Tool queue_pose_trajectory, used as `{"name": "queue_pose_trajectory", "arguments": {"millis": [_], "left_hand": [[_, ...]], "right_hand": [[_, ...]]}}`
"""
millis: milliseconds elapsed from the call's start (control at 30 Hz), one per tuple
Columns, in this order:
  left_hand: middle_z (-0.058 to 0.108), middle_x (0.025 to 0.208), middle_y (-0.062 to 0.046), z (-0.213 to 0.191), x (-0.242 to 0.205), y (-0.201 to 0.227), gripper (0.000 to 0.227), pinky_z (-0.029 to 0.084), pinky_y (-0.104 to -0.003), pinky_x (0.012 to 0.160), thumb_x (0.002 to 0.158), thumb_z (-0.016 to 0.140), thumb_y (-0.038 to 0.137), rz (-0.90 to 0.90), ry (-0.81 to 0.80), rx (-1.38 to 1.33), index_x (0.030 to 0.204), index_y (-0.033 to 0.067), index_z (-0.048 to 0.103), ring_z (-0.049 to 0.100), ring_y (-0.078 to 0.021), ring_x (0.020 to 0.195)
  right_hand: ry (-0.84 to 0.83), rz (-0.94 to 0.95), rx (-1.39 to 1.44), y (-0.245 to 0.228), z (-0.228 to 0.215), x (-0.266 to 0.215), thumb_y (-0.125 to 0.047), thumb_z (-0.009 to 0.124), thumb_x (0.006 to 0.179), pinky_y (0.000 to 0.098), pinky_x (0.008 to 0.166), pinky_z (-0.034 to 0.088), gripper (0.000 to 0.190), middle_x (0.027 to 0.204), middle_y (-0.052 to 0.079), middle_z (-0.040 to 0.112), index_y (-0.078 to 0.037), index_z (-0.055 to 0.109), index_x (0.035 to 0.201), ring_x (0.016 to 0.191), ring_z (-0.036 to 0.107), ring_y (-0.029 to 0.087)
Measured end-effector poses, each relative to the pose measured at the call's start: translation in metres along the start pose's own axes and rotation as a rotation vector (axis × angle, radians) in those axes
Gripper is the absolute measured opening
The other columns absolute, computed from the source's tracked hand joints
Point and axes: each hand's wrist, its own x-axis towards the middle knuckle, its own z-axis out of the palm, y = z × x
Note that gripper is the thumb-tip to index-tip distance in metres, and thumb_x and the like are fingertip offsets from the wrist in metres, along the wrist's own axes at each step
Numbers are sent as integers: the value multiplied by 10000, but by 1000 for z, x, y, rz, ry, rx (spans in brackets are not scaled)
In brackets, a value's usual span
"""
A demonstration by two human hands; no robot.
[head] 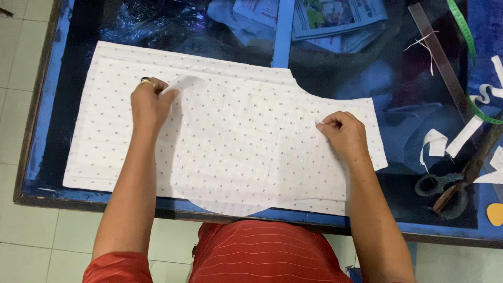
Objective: The person cuts a piece of white patterned fabric using shears on a blue table. They then smooth the cut piece, fold a larger piece of fabric, and roll it up.
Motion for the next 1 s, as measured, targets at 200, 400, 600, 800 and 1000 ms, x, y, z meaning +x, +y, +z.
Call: {"name": "queue_pose_trajectory", "arguments": {"millis": [200, 400, 600, 800, 1000], "left_hand": [[650, 875, -53, -27, 3, -13, 208, 546, -340, 839, 935, 838, 79, 72, -43, -278, 1058, 89, 670, 612, -175, 869], [650, 783, -40, -46, 35, -6, 155, 488, -340, 682, 949, 842, 99, 128, -74, -63, 1031, 108, 711, 597, -181, 711], [700, 965, 10, -40, 40, 19, 142, 506, -264, 761, 976, 738, 125, 102, -126, -123, 1117, 121, 720, 617, -101, 840], [675, 904, 25, -34, 40, -2, 127, 447, -254, 690, 976, 745, 19, 132, -108, -119, 987, 139, 705, 567, -74, 793], [704, 1324, -92, -80, -19, -22, 245, 440, -427, 1061, 863, 726, -30, 153, -298, -5, 1058, 118, 716, 622, -285, 1259]], "right_hand": [[49, 61, 203, -9, -12, -1, -120, 863, 846, 295, 700, 497, 174, 809, 40, 631, -78, 752, 973, 742, 565, 143], [62, -145, 5, 0, 4, 48, -61, 857, 833, 398, 695, 533, 250, 801, 130, 679, -70, 775, 1069, 732, 658, 285], [155, -291, -49, -28, -7, 48, -111, 745, 898, 346, 741, 467, 42, 861, -3, 684, -139, 759, 925, 795, 599, 162], [208, -467, -27, -31, -10, 31, -53, 746, 908, 340, 747, 466, 48, 916, 70, 690, -78, 755, 948, 781, 609, 187], [-30, -476, -78, -22, -26, -53, -135, 591, 1034, 349, 806, 566, 161, 1115, 122, 714, -35, 716, 1055, 1021, 674, 249]]}}
